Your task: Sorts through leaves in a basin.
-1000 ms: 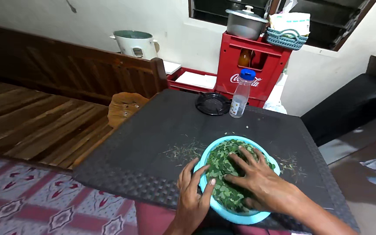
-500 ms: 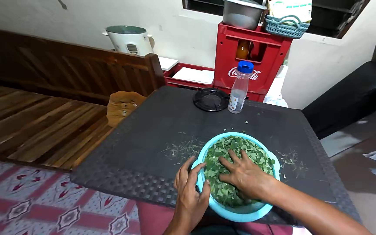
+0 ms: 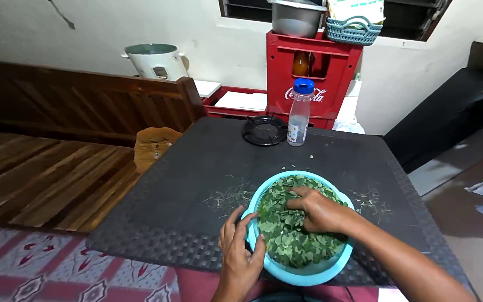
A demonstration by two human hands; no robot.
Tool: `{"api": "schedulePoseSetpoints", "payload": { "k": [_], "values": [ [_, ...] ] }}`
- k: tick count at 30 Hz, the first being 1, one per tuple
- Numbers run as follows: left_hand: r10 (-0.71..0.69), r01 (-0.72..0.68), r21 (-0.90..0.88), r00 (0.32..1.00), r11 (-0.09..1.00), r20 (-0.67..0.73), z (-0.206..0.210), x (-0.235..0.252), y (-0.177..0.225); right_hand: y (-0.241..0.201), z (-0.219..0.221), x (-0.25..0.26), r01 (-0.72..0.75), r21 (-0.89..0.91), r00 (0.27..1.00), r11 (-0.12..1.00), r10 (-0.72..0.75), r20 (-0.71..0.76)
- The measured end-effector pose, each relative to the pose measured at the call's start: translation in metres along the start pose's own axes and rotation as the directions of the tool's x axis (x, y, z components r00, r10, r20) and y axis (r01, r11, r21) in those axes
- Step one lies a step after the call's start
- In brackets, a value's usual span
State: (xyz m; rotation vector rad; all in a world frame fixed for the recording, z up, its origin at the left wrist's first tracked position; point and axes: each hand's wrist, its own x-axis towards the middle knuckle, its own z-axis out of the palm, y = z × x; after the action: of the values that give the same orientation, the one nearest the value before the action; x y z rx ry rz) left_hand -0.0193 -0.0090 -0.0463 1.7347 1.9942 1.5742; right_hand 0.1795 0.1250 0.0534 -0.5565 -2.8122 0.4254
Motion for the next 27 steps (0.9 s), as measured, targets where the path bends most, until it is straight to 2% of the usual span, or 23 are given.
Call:
{"api": "schedulePoseSetpoints", "payload": {
  "k": [5,9,12,15,20,23,27],
  "values": [
    [0.001,-0.001,-0.011,1.000,1.000,0.008,-0.001,0.000,0.001,-0.002,-0.002,0.002,0.112,0.198,0.983,0.974,-0.079,-0.165],
    [0.001,-0.001,-0.002,1.000,1.000,0.007,-0.001,0.000,0.000,-0.007,-0.003,0.007,0.143,0.328,0.974,0.934,-0.073,-0.216],
    [-0.013,0.013,-0.002,0.999,1.000,0.032,-0.003,0.000,0.005,-0.015,-0.010,0.008,0.103,0.473,0.976,0.875,0.003,-0.218],
    [-0.019,0.019,-0.006,0.999,1.000,0.040,-0.004,0.001,0.007,-0.016,-0.023,0.006,-0.025,0.608,0.981,0.794,0.135,-0.136],
    [-0.011,0.011,0.001,1.000,1.000,0.020,0.000,0.000,0.000,0.024,-0.031,-0.001,-0.156,0.492,0.987,0.856,0.157,0.040],
    [-0.010,0.010,0.002,1.000,1.000,0.021,0.000,0.001,0.001,0.030,-0.042,-0.008,-0.201,0.410,0.978,0.890,0.205,0.036],
    [-0.030,0.030,0.002,0.999,1.000,0.035,-0.001,0.001,0.005,0.026,-0.054,-0.019,-0.160,0.348,0.985,0.924,0.174,-0.009]
  ]
}}
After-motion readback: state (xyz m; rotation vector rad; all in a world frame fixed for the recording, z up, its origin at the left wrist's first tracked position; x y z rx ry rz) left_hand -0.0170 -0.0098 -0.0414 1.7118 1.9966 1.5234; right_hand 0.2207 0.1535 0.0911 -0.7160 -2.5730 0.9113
